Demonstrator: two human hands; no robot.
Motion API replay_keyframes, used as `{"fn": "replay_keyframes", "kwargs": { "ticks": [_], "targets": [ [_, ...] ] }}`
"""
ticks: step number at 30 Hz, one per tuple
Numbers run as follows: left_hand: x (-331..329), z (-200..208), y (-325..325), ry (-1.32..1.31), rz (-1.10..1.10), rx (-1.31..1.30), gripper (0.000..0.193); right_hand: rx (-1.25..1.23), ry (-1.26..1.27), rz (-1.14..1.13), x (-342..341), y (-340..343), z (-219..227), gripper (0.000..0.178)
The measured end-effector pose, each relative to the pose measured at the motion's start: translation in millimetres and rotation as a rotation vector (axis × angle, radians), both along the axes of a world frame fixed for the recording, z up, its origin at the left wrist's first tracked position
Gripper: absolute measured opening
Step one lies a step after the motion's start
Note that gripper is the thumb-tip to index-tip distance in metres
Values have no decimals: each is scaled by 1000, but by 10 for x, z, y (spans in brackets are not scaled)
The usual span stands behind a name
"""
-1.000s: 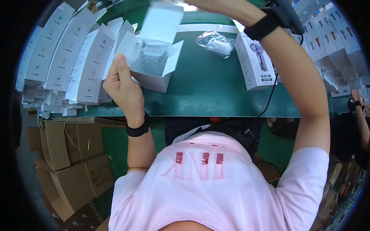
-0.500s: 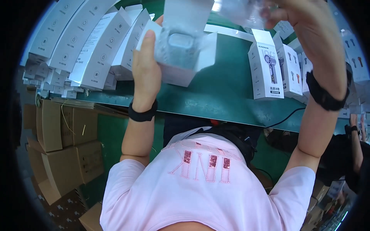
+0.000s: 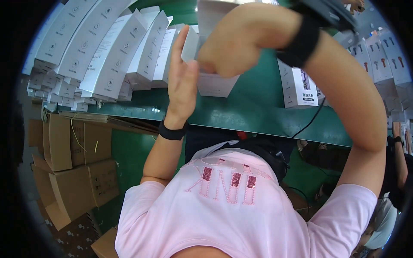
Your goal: Packing small electronic items wrapped in bubble wrap into cardboard boxes and stacking them on an assembly line.
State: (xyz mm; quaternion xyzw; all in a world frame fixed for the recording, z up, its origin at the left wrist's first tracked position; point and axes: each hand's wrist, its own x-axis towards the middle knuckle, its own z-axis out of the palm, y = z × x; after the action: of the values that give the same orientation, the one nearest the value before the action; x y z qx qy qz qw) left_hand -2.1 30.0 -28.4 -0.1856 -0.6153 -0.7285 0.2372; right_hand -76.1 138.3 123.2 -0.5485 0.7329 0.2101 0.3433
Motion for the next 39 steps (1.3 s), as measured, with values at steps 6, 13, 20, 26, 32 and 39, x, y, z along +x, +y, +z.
{"fn": "replay_keyframes", "kwargs": {
  "ticks": [6,13,20,26,32,39],
  "targets": [
    [64,-188,-231,7,48,146,59,-981,156,-322,230,322,-97,25],
    [-72,-37,-465,95,41,-406,47,-1356,-718,-1072,18,652,-1037,90],
    [15,-2,-561,-37,-2,-403,53,-1604,-1343,-1170,40,674,-1181,73],
    [-53,43,-568,1,-46,-463,52,-1535,-941,-961,110,455,-1110,71],
    [-39,-64,-517,-146,-56,-168,85,-1597,-426,-505,40,532,-1033,53],
    [-39,-44,-518,-147,-132,-146,91,-1453,69,-291,211,573,-964,36]
  ]
}}
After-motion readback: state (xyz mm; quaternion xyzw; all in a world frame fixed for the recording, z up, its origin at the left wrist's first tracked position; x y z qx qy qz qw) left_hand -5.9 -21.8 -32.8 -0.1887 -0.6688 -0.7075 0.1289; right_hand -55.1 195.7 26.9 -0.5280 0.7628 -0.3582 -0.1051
